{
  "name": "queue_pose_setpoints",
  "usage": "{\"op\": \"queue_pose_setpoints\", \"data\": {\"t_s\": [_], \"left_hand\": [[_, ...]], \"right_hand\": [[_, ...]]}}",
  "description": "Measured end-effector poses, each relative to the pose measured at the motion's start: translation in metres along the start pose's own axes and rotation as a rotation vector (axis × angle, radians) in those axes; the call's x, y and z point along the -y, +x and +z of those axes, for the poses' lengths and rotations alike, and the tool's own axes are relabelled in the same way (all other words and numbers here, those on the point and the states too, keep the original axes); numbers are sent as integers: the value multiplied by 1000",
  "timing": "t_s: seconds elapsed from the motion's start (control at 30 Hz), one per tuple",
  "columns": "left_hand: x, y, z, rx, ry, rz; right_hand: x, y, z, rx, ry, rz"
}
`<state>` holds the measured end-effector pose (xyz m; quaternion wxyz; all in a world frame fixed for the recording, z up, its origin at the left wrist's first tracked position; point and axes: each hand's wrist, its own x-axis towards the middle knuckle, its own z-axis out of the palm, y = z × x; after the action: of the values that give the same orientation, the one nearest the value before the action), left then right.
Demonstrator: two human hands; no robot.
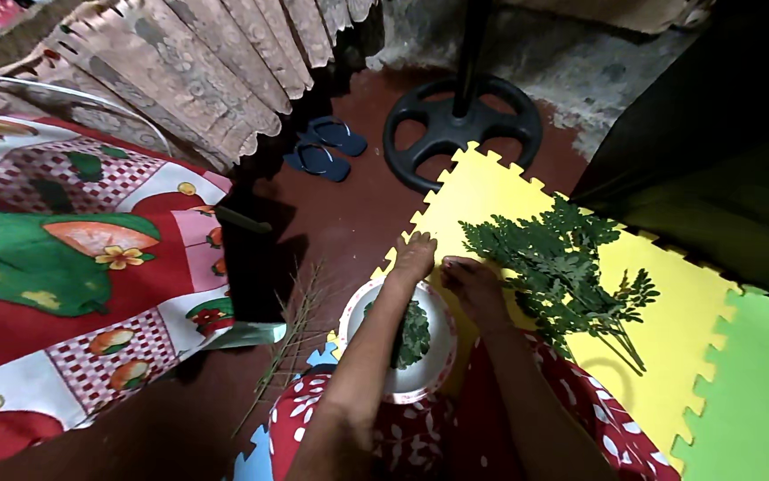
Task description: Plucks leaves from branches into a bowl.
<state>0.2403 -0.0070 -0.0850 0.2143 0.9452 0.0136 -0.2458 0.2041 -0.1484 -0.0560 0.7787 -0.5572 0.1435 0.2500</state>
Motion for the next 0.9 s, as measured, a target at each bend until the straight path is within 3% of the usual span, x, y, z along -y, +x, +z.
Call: {"op": "queue_pose_setpoints", "data": {"t_s": [0.1, 0.17, 0.27, 0.43, 0.53, 0.63, 0.77, 0.9], "left_hand": [[5, -61, -16, -164, -485, 35], [11, -100, -15, -212, -677, 95], [17, -143, 0, -228, -603, 171], [12, -174, 33, -477, -476, 192], [9, -184, 45, -568, -524, 131], [9, -190, 44, -622, -812, -53], [7, -200, 38, -622, -1418, -214], [7, -208, 37, -532, -1526, -257]], "right_hand": [[-3, -8, 6, 94, -108, 74], [-7, -15, 11, 164, -158, 102], [-17, -28, 18, 247, -189, 96], [-37, -46, 23, 326, -288, 39], [-36, -51, 22, 407, -337, 101], [-26, -58, 23, 495, -387, 126], [-25, -59, 24, 516, -561, -40], [-34, -57, 24, 578, -618, -284]]}}
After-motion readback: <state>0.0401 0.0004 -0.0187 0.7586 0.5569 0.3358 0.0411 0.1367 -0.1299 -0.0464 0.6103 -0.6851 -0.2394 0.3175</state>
